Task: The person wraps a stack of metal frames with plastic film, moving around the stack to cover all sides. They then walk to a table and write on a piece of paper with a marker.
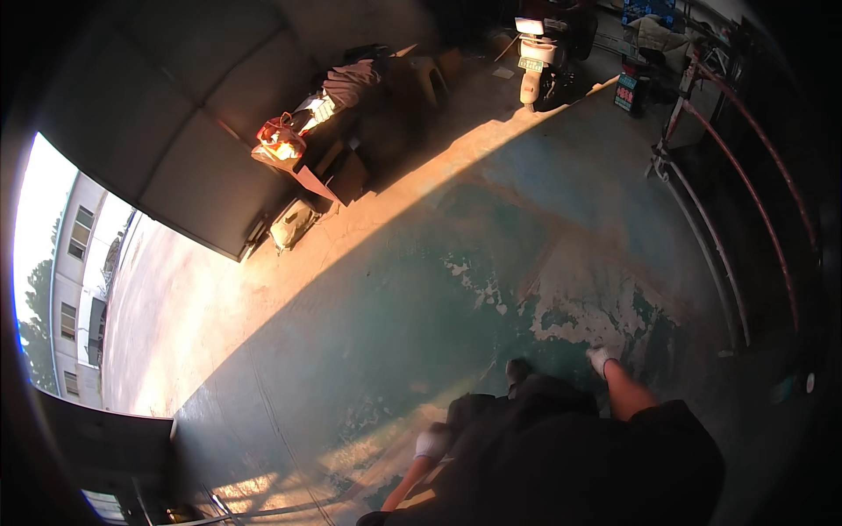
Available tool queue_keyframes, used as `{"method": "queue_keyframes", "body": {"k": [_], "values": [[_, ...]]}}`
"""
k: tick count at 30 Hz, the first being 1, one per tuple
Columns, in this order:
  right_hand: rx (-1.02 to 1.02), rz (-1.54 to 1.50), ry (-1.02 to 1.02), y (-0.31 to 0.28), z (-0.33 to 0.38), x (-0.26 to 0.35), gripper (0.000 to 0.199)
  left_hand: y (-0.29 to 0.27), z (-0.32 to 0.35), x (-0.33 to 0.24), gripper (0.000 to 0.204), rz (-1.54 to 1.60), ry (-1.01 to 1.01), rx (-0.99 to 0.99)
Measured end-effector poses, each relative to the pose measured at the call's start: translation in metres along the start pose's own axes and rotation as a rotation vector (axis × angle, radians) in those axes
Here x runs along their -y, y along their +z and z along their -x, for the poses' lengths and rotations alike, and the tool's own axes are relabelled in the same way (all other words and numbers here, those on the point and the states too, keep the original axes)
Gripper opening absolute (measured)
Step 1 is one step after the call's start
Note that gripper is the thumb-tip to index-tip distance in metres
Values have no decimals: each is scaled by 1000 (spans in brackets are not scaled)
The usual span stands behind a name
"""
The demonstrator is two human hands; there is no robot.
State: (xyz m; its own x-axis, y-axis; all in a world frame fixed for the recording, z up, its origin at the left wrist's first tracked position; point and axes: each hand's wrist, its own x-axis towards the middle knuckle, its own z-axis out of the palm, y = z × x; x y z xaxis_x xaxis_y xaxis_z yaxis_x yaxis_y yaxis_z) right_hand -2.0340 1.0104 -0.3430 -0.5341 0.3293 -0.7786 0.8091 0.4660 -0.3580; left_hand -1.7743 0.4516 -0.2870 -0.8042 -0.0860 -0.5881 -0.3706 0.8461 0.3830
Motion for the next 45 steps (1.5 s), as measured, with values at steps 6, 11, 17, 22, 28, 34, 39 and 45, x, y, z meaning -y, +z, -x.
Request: {"method": "queue_keyframes", "body": {"k": [6, 11, 17, 22, 28, 34, 39, 45], "values": [[-34, 205, -530, -15, -13, 431, 62, -171, -130, -84, 32, 766, -387, -427], [-48, 292, -538, 31, 14, 622, 39, -282, -273, -53, 32, 750, -356, -484], [-31, 353, -326, 92, -106, 585, 37, -482, -454, -27, 32, 532, -240, -426], [191, 566, -29, 116, -161, 607, 45, -613, -569, -28, 29, 649, -216, -584], [128, 543, -24, 133, -290, 818, 42, -674, -715, -51, 27, 769, -301, -638], [-83, 757, -560, 183, -306, 1221, 57, -805, -793, -121, 31, 411, -122, -568], [-117, 493, -945, 251, -262, 1485, 59, -877, -883, -97, 19, 909, -139, -764], [-227, 554, -1084, 355, -227, 1620, 95, -973, -994, -60, 23, 376, 69, -724]]}}
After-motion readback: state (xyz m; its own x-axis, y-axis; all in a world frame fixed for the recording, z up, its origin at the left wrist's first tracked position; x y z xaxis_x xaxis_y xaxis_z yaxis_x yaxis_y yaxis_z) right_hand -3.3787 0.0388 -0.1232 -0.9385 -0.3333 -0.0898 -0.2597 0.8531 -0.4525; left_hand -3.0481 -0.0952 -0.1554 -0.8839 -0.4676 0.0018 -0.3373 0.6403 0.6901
